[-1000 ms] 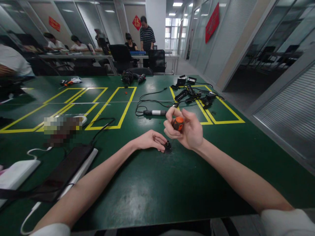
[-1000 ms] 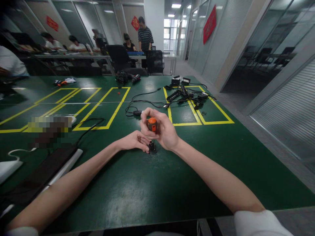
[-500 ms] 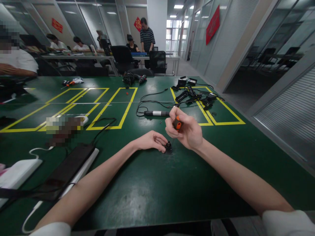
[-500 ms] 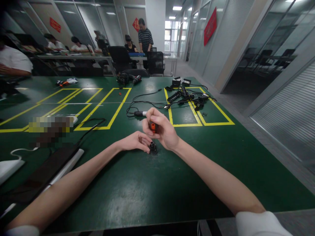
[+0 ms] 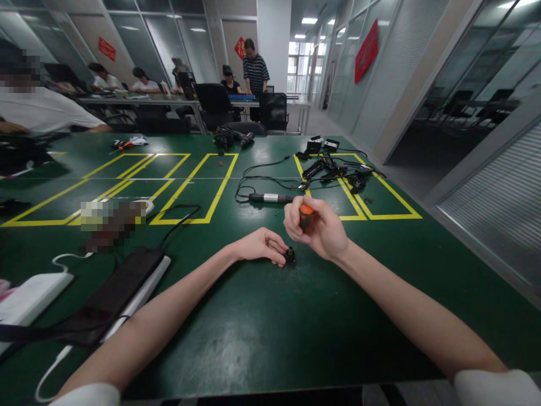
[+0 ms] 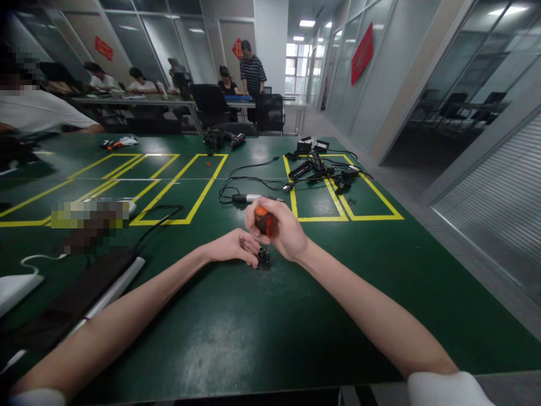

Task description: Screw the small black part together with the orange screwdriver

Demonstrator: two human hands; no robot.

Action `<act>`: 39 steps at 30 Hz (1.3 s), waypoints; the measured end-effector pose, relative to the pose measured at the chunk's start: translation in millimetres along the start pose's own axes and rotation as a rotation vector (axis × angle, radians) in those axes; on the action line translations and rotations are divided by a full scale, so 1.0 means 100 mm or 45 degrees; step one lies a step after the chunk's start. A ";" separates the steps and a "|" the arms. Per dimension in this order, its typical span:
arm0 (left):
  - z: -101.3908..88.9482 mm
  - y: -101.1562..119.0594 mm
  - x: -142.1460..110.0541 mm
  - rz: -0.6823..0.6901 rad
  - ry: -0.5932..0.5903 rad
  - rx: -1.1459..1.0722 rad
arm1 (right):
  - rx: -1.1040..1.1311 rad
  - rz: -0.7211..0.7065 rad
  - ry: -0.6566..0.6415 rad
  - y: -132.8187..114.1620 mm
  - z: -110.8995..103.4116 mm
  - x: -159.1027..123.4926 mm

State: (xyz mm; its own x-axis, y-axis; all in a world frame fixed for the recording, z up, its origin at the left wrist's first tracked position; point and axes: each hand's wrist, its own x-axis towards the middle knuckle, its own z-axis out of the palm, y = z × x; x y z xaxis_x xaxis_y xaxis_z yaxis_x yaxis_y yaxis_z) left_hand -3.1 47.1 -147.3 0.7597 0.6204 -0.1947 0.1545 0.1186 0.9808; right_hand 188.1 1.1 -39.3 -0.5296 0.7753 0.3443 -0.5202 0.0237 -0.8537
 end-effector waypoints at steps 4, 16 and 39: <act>-0.01 0.03 -0.02 -0.011 -0.036 -0.005 | -0.012 0.075 -0.049 0.00 -0.02 -0.01; -0.01 0.02 -0.03 0.005 -0.018 0.033 | 0.036 0.068 -0.037 0.00 0.00 -0.01; 0.00 0.06 -0.03 0.070 -0.047 0.081 | 0.078 0.073 -0.015 0.00 0.01 -0.01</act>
State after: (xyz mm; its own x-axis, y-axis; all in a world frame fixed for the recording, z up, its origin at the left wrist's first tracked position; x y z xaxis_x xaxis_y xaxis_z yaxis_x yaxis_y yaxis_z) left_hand -4.4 46.1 -140.8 0.7906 0.5957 -0.1418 0.1511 0.0347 0.9879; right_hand 187.8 -0.8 -39.3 -0.5675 0.7667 0.3001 -0.5286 -0.0599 -0.8467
